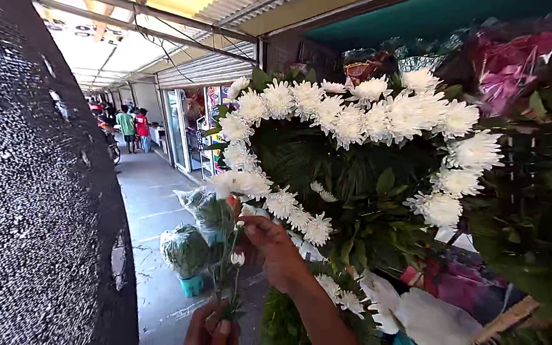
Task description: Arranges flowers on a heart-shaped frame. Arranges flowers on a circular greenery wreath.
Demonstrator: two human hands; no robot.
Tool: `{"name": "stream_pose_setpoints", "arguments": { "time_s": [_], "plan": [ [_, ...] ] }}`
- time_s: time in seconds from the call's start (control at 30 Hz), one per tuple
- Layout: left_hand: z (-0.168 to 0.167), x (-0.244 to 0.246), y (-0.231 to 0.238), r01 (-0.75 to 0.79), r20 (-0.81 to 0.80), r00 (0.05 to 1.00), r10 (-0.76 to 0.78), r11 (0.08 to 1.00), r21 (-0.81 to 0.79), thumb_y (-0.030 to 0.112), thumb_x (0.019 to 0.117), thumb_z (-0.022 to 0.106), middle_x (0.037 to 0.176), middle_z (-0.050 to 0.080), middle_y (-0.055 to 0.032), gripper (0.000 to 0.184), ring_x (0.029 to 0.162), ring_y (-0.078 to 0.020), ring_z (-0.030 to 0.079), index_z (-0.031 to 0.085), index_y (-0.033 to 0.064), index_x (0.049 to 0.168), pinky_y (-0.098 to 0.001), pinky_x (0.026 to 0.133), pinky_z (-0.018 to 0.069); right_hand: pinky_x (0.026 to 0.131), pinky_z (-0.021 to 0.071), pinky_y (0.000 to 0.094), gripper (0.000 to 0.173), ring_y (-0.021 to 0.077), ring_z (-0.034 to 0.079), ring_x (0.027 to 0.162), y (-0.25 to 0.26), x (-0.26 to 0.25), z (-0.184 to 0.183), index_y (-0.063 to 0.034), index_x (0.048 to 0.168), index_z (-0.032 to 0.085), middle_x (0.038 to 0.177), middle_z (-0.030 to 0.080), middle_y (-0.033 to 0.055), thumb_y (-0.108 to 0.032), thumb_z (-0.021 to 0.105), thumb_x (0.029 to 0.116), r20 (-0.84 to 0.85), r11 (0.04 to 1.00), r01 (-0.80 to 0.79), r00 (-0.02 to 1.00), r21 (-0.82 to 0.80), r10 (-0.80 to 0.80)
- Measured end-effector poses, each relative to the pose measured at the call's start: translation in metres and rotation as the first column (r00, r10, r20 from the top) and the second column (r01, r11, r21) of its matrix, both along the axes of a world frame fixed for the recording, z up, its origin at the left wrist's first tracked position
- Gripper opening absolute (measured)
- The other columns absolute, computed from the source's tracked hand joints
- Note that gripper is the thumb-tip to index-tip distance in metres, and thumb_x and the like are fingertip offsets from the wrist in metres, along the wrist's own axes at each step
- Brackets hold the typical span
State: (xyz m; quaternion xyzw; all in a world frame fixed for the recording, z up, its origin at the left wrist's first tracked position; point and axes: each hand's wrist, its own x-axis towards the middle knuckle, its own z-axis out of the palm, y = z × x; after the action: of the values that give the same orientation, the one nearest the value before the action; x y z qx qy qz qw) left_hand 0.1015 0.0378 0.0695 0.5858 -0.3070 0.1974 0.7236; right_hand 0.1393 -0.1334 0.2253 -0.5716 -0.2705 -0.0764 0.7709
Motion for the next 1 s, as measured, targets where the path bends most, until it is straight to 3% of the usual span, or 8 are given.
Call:
{"name": "stream_pose_setpoints", "arguments": {
  "time_s": [0.1, 0.27, 0.4, 0.5, 0.57, 0.67, 0.8, 1.0],
  "plan": [
    [0.003, -0.018, -0.022, -0.017, -0.052, 0.999, 0.016, 0.999, -0.033, 0.018, 0.1054, 0.053, 0.089, 0.073, 0.0018, 0.027, 0.071, -0.0108, 0.07, 0.051, 0.0142, 0.132, -0.0285, 0.063, 0.0609, 0.078, 0.0604, 0.0372, 0.023, 0.016, 0.067, 0.08, -0.025, -0.009, 0.002, -0.0002, 0.116, 0.063, 0.088, 0.065, 0.0053, -0.016, 0.048, 0.1078, -0.037, 0.991, 0.081, 0.996, 0.108, -0.077],
    [0.003, -0.039, -0.046, -0.066, -0.097, 0.993, 0.069, 0.997, 0.03, 0.014, 0.1019, 0.056, 0.084, 0.07, -0.0027, 0.033, 0.068, -0.013, 0.067, 0.053, 0.0018, 0.132, -0.0289, 0.059, 0.0594, 0.089, 0.0602, 0.0404, 0.032, 0.0234, 0.07, 0.103, -0.047, -0.015, -0.002, 0.0019, 0.127, 0.063, 0.118, 0.069, 0.0154, -0.021, 0.053, 0.1072, -0.04, 0.98, 0.17, 0.984, -0.108, -0.175],
    [-0.011, -0.046, -0.057, -0.124, -0.066, 0.989, 0.131, 0.987, 0.102, 0.021, 0.1022, 0.058, 0.082, 0.068, -0.0007, 0.035, 0.065, -0.0104, 0.064, 0.058, 0.0039, 0.133, -0.0266, 0.058, 0.0578, 0.082, 0.0589, 0.0373, 0.026, 0.0177, 0.067, 0.09, -0.051, -0.015, -0.003, -0.002, 0.116, 0.066, 0.103, 0.068, 0.0103, -0.022, 0.053, 0.1076, -0.125, 0.986, 0.159, 0.979, -0.043, -0.163],
    [-0.024, -0.051, -0.057, -0.21, -0.036, 0.974, 0.222, 0.956, 0.204, 0.024, 0.1024, 0.056, 0.084, 0.067, -0.0002, 0.035, 0.067, -0.0088, 0.063, 0.061, 0.0039, 0.131, -0.0259, 0.059, 0.057, 0.084, 0.0585, 0.0384, 0.02, 0.0184, 0.067, 0.094, -0.06, -0.02, -0.008, -0.0027, 0.112, 0.067, 0.105, 0.068, 0.0097, -0.019, 0.058, 0.1051, -0.144, 0.99, 0.142, 0.98, 0.0, -0.14],
    [-0.031, -0.053, -0.054, -0.263, -0.012, 0.961, 0.276, 0.929, 0.261, 0.03, 0.1007, 0.058, 0.092, 0.069, -0.0016, 0.04, 0.07, -0.0084, 0.064, 0.062, 0.0049, 0.132, -0.0264, 0.06, 0.0568, 0.085, 0.0584, 0.0378, 0.018, 0.0185, 0.067, 0.095, -0.063, -0.024, -0.012, -0.0025, 0.113, 0.066, 0.107, 0.069, 0.0096, -0.017, 0.06, 0.1035, -0.153, 0.987, 0.161, 0.976, 0.017, -0.157],
    [-0.028, -0.055, -0.046, -0.479, 0.091, 0.873, 0.478, 0.811, 0.335, 0.041, 0.1005, 0.06, 0.122, 0.063, -0.0105, 0.052, 0.076, -0.0104, 0.06, 0.057, 0.0079, 0.141, -0.0285, 0.062, 0.0533, 0.08, 0.0582, 0.0363, 0.017, 0.0169, 0.067, 0.089, -0.067, -0.024, -0.019, -0.0039, 0.113, 0.067, 0.103, 0.07, 0.0085, -0.017, 0.063, 0.1024, -0.119, 0.971, 0.235, 0.966, 0.045, -0.229],
    [0.026, -0.057, -0.048, -0.745, 0.236, 0.664, 0.71, 0.603, 0.285, 0.034, 0.1033, 0.056, 0.089, 0.067, -0.0074, 0.04, 0.067, -0.0079, 0.058, 0.067, -0.0005, 0.12, -0.0261, 0.06, 0.0523, 0.077, 0.0591, 0.0337, 0.014, 0.0148, 0.068, 0.084, -0.063, -0.026, -0.03, -0.0016, 0.107, 0.067, 0.096, 0.071, 0.0079, -0.011, 0.069, 0.0972, -0.044, 0.952, 0.305, 0.952, 0.012, -0.304],
    [0.112, -0.054, -0.063, -0.576, 0.139, 0.812, 0.567, 0.739, 0.35, 0.059, 0.0902, 0.067, 0.072, 0.061, 0.0017, 0.054, 0.059, -0.0081, 0.055, 0.069, 0.0054, 0.097, -0.0305, 0.055, 0.0502, 0.071, 0.0581, 0.0281, 0.006, 0.0076, 0.066, 0.075, -0.035, -0.038, -0.06, -0.0032, 0.098, 0.069, 0.084, 0.07, 0.0016, -0.007, 0.067, 0.0943, 0.2, 0.912, 0.391, 0.91, -0.124, -0.363]
  ]
}}
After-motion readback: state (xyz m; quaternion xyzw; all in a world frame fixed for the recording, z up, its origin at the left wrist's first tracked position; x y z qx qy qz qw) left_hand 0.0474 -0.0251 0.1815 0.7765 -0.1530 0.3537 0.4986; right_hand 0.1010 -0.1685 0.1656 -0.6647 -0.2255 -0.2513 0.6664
